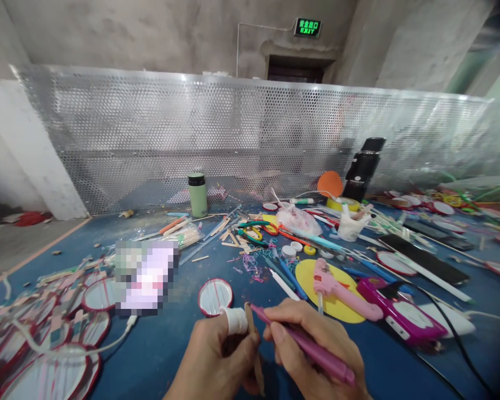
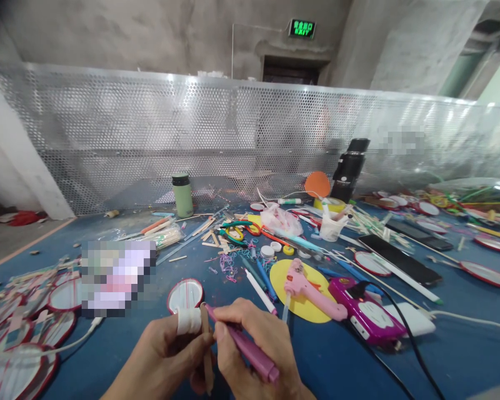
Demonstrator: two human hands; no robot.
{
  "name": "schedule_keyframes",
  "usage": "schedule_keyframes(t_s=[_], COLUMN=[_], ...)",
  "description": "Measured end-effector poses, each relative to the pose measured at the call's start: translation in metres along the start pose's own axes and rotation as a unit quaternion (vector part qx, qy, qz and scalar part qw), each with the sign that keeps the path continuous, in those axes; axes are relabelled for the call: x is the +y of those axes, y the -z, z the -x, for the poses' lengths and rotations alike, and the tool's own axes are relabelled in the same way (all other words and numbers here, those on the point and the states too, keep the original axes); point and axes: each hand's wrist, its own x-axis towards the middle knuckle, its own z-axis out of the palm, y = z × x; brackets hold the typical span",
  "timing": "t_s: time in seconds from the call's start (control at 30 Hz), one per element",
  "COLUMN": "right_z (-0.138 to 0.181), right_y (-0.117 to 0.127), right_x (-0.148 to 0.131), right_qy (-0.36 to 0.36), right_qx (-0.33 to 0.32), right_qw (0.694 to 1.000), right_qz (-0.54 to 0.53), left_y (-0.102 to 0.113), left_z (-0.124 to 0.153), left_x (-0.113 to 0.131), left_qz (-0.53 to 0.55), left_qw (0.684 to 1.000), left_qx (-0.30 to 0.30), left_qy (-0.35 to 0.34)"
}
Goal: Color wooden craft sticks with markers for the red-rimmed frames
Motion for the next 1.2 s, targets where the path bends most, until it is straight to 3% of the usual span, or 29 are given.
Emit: schedule_keyframes(t_s=[1.2], right_z=[0.0005], right_y=[0.0], right_x=[-0.0001], right_qy=[0.017], right_qx=[0.002], right_qw=[1.0], right_qz=[0.006], left_y=[0.0012], left_z=[-0.0017], left_x=[-0.0029], left_qz=[-0.006], left_qw=[1.0], left_qx=[-0.007], left_qy=[0.003])
